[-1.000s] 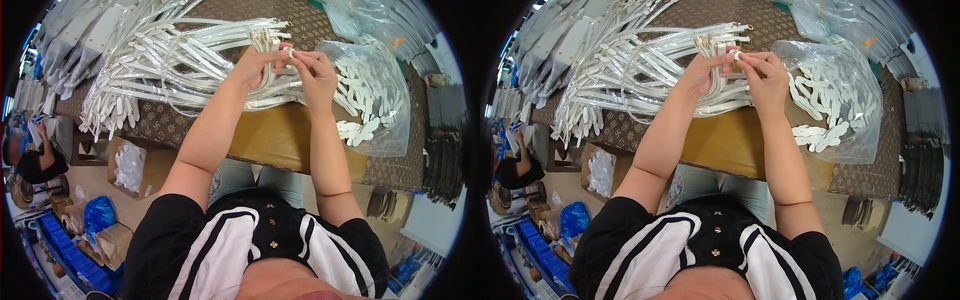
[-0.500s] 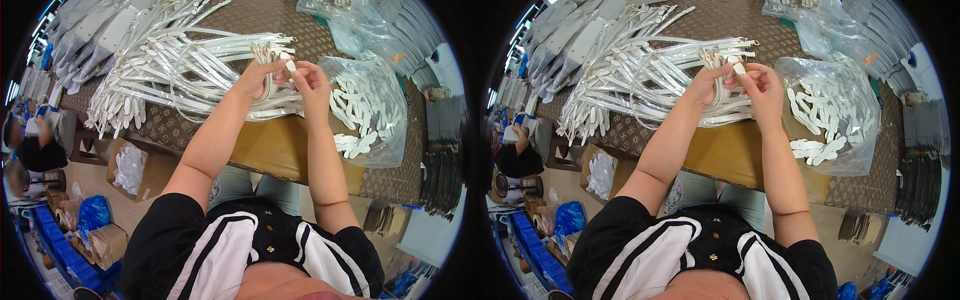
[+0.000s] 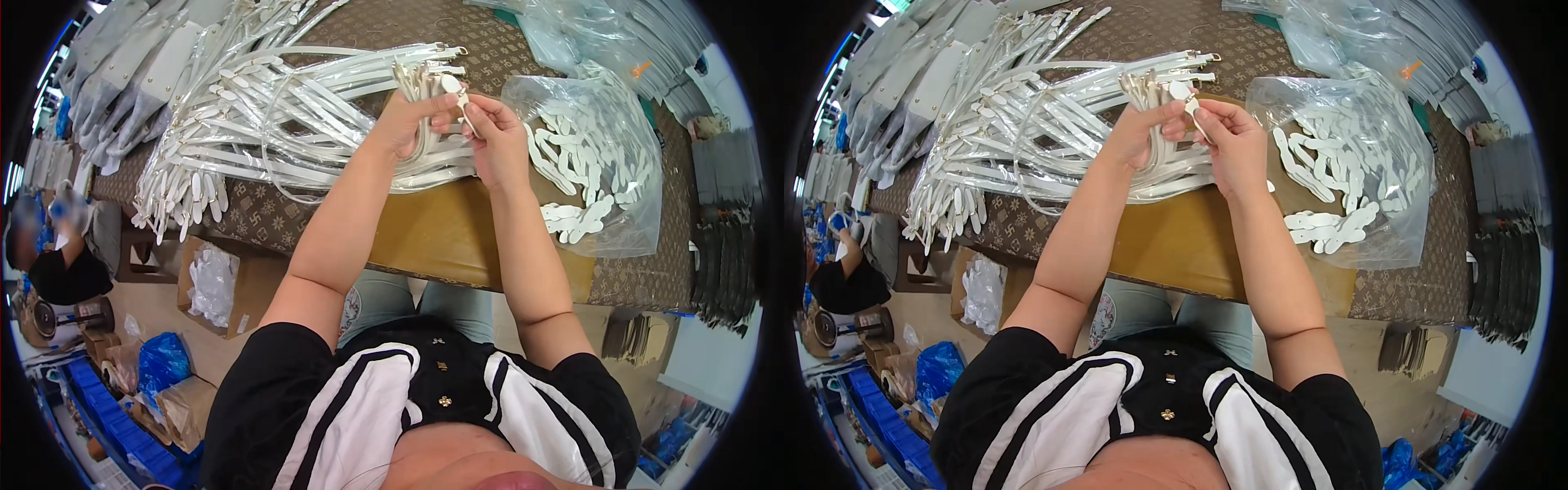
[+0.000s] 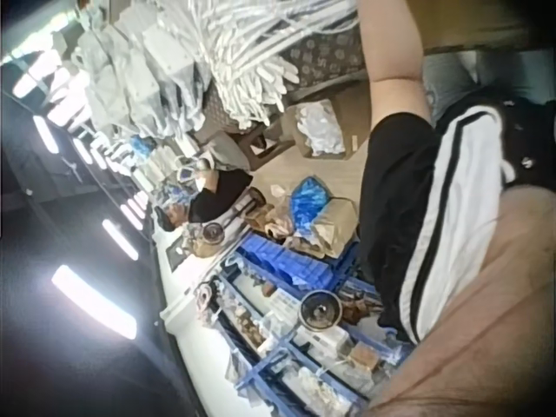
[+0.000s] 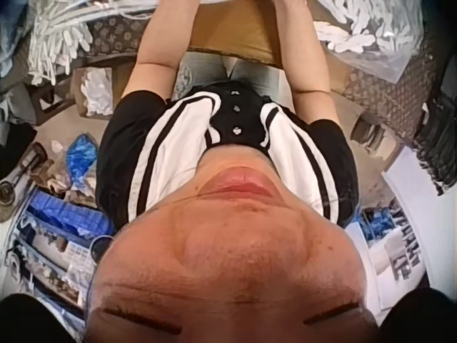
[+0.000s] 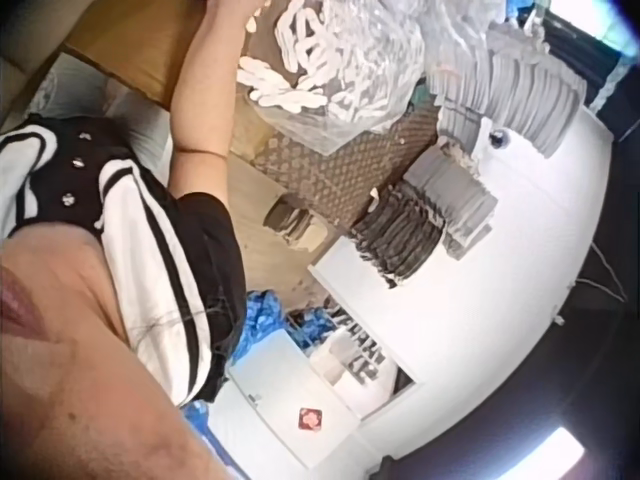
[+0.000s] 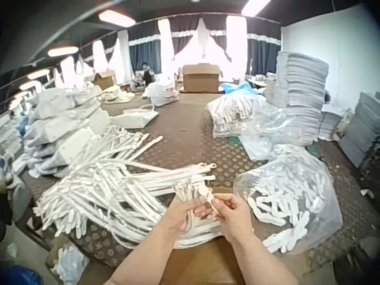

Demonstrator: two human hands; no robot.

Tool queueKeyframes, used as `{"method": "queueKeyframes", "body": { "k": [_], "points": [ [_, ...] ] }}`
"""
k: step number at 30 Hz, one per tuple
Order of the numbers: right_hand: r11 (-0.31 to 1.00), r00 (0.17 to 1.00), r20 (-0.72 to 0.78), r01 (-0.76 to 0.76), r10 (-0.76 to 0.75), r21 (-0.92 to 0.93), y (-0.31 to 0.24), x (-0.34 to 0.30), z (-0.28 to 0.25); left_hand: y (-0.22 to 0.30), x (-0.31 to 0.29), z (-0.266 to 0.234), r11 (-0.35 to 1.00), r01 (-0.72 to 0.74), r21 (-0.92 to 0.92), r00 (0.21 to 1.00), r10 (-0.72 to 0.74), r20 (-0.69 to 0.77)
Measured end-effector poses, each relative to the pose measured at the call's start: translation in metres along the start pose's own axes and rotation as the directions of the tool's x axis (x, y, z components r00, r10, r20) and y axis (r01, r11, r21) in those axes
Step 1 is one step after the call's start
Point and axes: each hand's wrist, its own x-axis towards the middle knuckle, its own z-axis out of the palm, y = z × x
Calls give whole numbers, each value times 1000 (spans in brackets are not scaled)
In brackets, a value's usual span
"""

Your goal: Assembling small white plastic components onto gold-colored circular rings.

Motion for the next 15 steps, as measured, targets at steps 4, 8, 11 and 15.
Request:
{"method": "queueKeyframes", "body": {
  "k": [4,8,11,15],
  "points": [
    [998,999,-37,-14,16,58,2,1,2,-5,-3,1,989,-45,142,996,55,-66],
    [997,994,-102,-43,37,-59,1,3,-10,-9,-4,12,994,-77,82,993,84,-86],
    [983,999,-24,23,-28,-180,-10,4,-20,-10,-3,9,985,-110,136,994,111,2],
    [968,999,45,6,5,-252,-23,4,-28,-6,-4,13,980,-181,85,982,184,-29]
  ]
}}
